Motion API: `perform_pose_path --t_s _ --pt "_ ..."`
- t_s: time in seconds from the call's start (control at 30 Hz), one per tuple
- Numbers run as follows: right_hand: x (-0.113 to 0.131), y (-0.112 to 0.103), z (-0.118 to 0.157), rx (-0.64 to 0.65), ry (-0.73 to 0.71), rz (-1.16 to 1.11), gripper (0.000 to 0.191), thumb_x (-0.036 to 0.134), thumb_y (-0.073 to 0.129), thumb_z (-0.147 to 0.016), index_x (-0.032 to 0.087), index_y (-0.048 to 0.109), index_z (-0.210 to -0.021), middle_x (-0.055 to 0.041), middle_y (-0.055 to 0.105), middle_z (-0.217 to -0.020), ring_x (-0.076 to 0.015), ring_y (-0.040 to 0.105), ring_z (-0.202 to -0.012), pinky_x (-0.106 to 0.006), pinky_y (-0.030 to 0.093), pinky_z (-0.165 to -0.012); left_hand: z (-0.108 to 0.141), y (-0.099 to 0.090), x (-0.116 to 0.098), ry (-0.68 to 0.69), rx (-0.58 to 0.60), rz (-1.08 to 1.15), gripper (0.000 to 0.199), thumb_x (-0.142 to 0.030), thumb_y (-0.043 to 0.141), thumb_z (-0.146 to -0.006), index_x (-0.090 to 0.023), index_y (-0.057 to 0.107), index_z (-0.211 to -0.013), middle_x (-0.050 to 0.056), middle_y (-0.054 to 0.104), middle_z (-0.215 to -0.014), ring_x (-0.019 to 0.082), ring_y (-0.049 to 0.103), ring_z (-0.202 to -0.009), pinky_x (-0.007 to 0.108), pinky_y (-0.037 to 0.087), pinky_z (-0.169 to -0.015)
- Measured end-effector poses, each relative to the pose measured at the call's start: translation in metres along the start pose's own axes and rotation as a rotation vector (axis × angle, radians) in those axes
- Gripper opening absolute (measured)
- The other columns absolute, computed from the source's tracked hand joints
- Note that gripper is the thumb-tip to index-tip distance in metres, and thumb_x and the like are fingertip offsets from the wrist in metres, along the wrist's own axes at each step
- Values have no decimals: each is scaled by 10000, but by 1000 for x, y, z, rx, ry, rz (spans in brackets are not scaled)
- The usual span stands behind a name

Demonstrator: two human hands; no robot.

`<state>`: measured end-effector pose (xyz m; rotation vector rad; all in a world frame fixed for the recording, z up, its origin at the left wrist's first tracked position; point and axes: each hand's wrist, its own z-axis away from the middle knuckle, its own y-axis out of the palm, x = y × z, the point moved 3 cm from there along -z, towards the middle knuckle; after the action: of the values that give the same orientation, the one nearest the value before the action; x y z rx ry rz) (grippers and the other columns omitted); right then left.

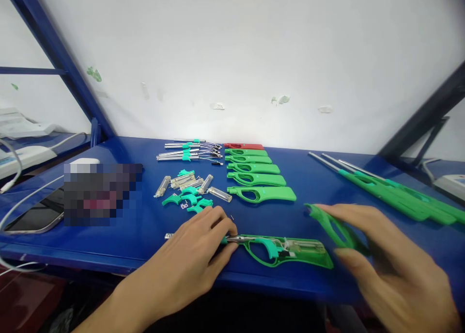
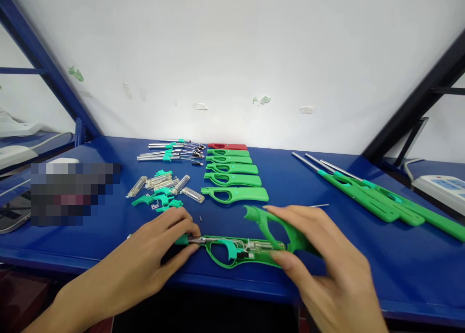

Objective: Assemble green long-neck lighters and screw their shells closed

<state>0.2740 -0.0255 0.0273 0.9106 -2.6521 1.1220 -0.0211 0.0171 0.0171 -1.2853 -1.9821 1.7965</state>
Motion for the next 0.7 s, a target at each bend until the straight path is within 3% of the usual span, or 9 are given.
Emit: perform_pose_path --t_s 0.2,0.4,0.5,0.6,0.7 --pt "-35 -4 14 94 12 186 405 709 576 -1078 373 747 -1226 32 871 -1142 -265 855 -962 -384 641 -819 -1 -4 -8 76 -52 -74 151 -210 498 -1175 -237 636 -1229 62 641 -1208 277 630 -1090 477 545 -976" --pt "-48 5 15 132 -15 223 444 728 549 -1083 355 762 -1193 13 864 -1100 -285 840 -923 -434 599 -804 -16 7 -17 155 -124 -56 203 -199 496 -1179 -215 698 -1192 75 668 -1178 270 623 -1048 470 557 -929" --pt "-45 6 12 113 -48 238 392 664 580 -1098 337 771 -1199 -7 846 -1145 -287 817 -1010 -446 578 -893 -21 15 -19 188 -130 -81 192 -203 522 -1171 -206 714 -1158 80 680 -1156 282 627 -1029 493 556 -922" --pt "-30 4 8 103 -148 153 220 495 657 -1105 327 787 -1162 -8 834 -1119 -253 792 -1020 -417 566 -938 -24 20 -21 210 -139 -109 183 -195 530 -1167 -195 697 -1093 71 688 -1100 271 629 -974 457 557 -856" --pt "-14 8 5 204 -200 19 124 376 718 -1075 333 805 -1153 -4 842 -1082 -233 791 -989 -393 591 -925 -24 21 -21 205 -196 -111 164 -150 539 -1153 -196 667 -1063 45 683 -1051 238 618 -901 412 540 -796"
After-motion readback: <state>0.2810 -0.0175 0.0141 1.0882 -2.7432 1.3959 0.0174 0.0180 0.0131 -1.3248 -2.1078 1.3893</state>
